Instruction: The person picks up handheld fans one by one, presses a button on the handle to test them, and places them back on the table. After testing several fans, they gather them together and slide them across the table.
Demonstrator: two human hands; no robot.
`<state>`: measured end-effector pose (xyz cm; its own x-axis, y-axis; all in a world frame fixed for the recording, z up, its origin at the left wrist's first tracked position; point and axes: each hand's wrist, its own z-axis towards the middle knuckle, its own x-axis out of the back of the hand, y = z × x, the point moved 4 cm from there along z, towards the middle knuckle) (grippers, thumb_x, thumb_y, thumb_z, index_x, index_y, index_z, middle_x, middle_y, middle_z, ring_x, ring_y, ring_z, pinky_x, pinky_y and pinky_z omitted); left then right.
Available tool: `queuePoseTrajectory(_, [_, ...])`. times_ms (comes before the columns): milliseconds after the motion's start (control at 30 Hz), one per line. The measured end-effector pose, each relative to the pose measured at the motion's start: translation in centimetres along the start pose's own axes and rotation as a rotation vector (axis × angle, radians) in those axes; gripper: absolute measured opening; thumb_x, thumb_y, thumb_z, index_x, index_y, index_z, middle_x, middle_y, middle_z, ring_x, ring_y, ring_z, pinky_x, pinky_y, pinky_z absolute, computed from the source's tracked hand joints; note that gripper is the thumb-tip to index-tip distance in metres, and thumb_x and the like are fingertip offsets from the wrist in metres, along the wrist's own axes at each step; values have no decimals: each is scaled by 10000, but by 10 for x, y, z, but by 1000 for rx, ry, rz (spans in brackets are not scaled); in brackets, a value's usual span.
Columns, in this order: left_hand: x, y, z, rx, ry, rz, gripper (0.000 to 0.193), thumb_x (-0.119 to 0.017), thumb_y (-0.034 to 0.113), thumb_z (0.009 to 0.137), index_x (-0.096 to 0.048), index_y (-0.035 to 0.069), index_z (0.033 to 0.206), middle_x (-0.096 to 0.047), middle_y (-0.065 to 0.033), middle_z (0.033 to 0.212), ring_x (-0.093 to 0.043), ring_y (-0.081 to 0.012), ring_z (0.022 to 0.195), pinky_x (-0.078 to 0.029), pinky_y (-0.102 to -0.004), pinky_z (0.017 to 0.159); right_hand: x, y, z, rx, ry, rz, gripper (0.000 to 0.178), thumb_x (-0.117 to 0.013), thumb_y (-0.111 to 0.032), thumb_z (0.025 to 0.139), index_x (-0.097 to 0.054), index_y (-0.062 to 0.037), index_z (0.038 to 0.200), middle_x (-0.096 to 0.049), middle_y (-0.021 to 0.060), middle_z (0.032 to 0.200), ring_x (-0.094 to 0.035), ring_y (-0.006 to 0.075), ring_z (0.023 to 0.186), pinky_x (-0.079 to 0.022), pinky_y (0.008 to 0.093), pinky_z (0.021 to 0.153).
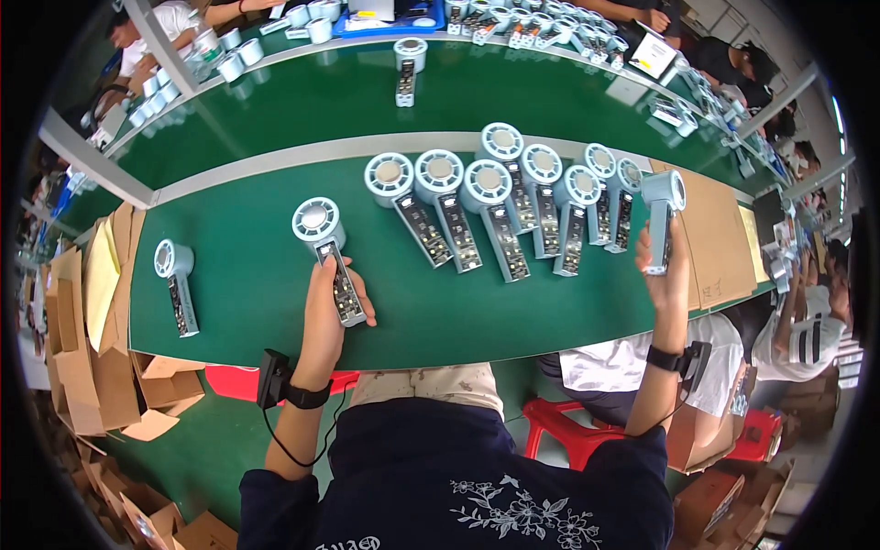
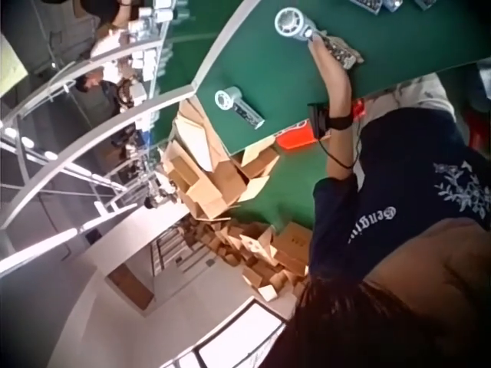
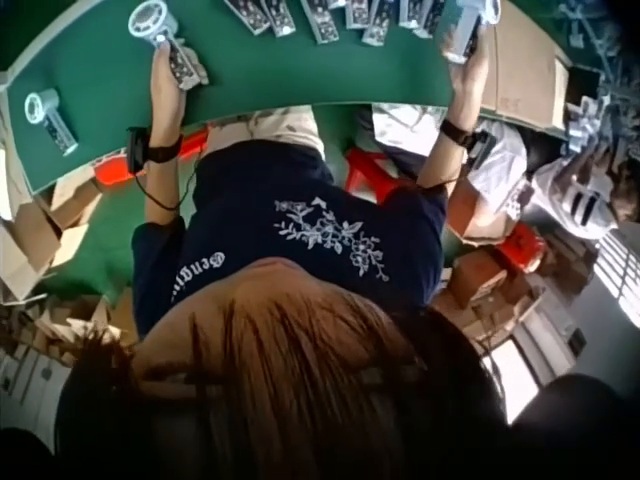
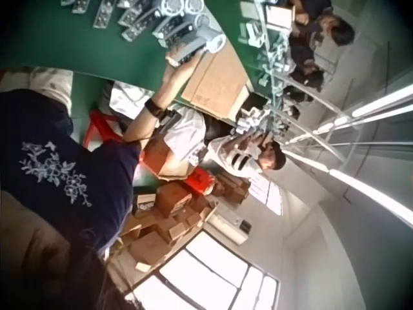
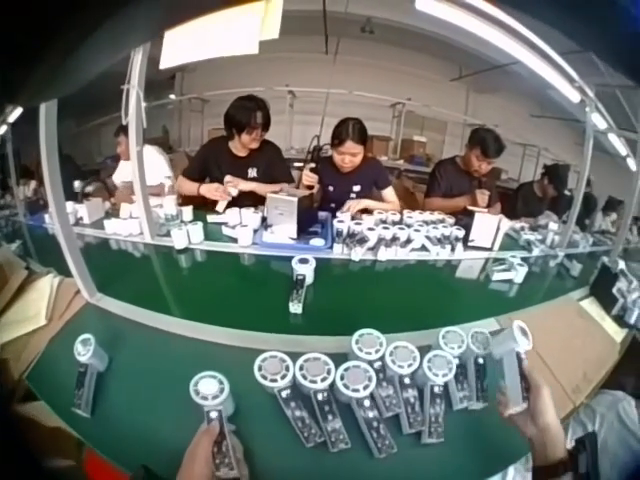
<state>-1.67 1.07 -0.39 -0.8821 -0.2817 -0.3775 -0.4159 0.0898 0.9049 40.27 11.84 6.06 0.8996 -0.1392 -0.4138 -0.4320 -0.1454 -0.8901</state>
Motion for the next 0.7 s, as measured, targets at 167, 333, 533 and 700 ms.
queuePoseTrajectory(167, [-15, -7, 14, 84, -142, 132, 421, -366, 399, 988, -386, -10, 1082, -562, -97, 708, -597, -174, 543, -481, -275, 447, 56, -2, 40, -4, 37, -264, 478, -404, -477, 956, -522, -19, 883, -516, 66, 616, -494, 150, 479, -409, 278, 448])
queuePoseTrajectory(333, [-29, 11, 21, 324, -312, 455, 409, -396, 396, 981, -455, -10, 980, -582, -113, 715, -614, -169, 562, -492, -279, 480, 62, -4, 56, -194, -25, -798, 531, -403, -501, 950, -550, -8, 818, -542, 82, 569, -542, 166, 462, -437, 283, 438])
queuePoseTrajectory(533, [-4, 30, 12, 140, -385, 716, 312, -470, 274, 960, -540, -16, 868, -592, -101, 726, -614, -160, 603, -489, -270, 560, -9, -49, 39, -314, -30, -1755, 574, -400, -532, 943, -552, 4, 802, -523, 56, 526, -529, 137, 445, -420, 262, 425])
queuePoseTrajectory(700, [96, 79, -12, -410, 181, 1060, 168, -524, 163, 932, -572, 4, 955, -597, -75, 783, -601, -159, 746, -469, -269, 677, -134, -38, 51, 334, -587, -1170, 532, -299, -477, 991, -553, -30, 854, -467, -4, 556, -465, 85, 470, -382, 222, 444])
